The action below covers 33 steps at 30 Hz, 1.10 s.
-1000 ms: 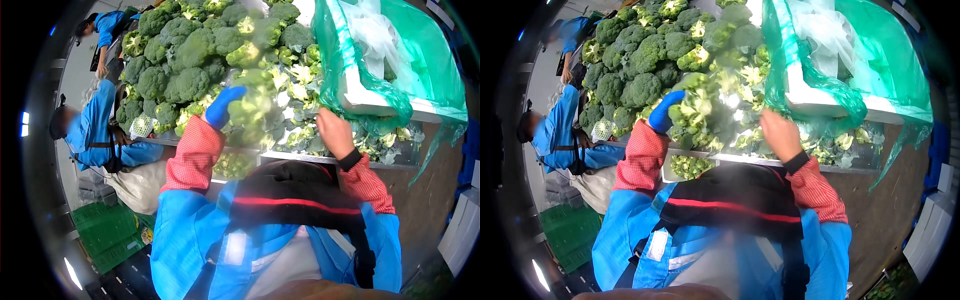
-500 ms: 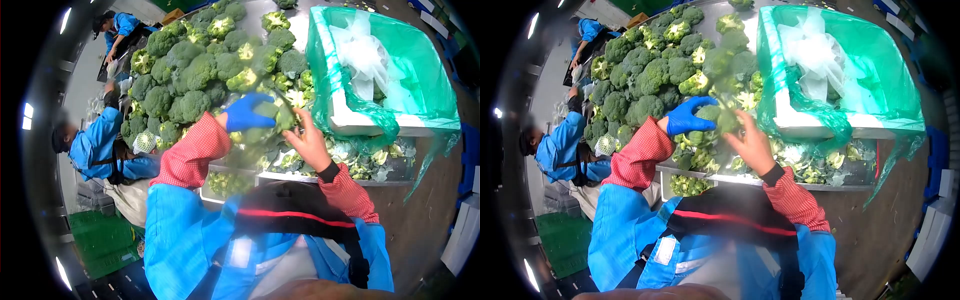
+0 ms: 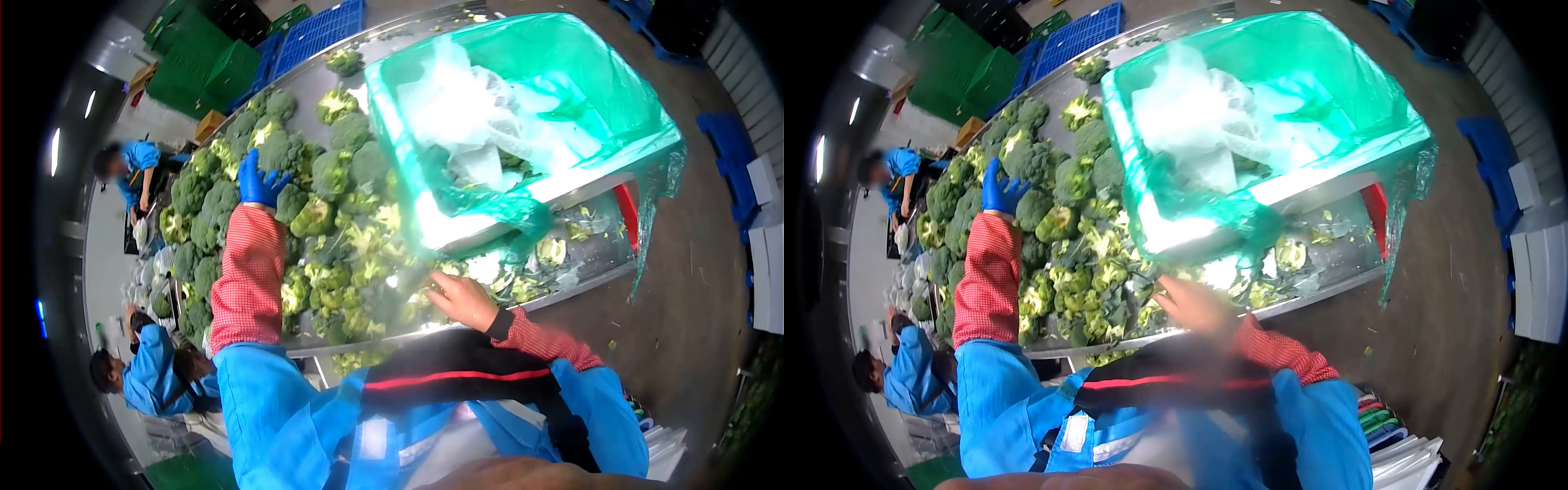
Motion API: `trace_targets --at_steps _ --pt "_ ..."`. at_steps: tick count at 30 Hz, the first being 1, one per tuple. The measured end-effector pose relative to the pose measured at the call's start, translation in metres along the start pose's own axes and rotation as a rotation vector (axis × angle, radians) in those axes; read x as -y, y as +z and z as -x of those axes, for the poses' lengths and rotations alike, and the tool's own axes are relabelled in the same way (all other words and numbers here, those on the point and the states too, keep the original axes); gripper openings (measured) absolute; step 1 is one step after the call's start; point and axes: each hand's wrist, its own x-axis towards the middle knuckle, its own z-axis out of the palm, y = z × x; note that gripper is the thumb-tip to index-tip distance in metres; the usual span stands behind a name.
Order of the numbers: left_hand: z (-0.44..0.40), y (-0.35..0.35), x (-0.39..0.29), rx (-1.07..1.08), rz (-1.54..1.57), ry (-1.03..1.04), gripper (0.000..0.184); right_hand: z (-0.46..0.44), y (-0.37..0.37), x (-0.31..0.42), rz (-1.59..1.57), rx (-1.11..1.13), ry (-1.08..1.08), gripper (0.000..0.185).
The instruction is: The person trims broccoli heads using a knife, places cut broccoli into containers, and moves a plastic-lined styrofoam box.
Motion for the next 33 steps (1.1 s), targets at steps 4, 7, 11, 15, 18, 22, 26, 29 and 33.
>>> trace_targets --at_steps 4,7,11,15,18,22,26,29,33 --pt "0.052 0.138 0.007 0.647 -0.332 0.539 0.064 0.015 -0.02 -0.02 0.069 -0.021 -0.016 0.027" --pt "0.117 0.234 0.034 0.997 -1.089 1.122 0.106 0.021 -0.036 -0.032 0.077 -0.034 -0.017 0.026" --pt "0.096 0.296 0.074 0.947 -1.974 0.797 0.124 0.032 -0.06 -0.051 0.092 -0.106 0.007 0.027" --pt "0.063 0.326 0.088 0.962 -1.924 0.708 0.08 0.047 -0.081 -0.07 0.122 -0.066 0.049 0.021" --pt "0.064 0.358 0.084 1.01 -1.819 0.758 0.052 0.054 -0.086 -0.078 0.187 -0.128 -0.098 0.021" --pt "0.085 0.441 0.075 1.016 -1.575 0.865 0.063 0.052 -0.089 -0.085 0.152 -0.133 -0.034 0.02" --pt "0.117 0.531 0.101 1.085 -1.002 0.614 0.052 0.048 -0.104 -0.085 0.229 -0.147 -0.119 0.019" --pt "0.152 0.542 0.116 1.451 -0.673 0.158 0.076 0.05 -0.11 -0.087 0.262 -0.15 -0.154 0.019" --pt "0.159 0.501 0.102 1.287 -1.374 0.886 0.08 0.059 -0.113 -0.088 0.247 -0.197 -0.099 0.017"
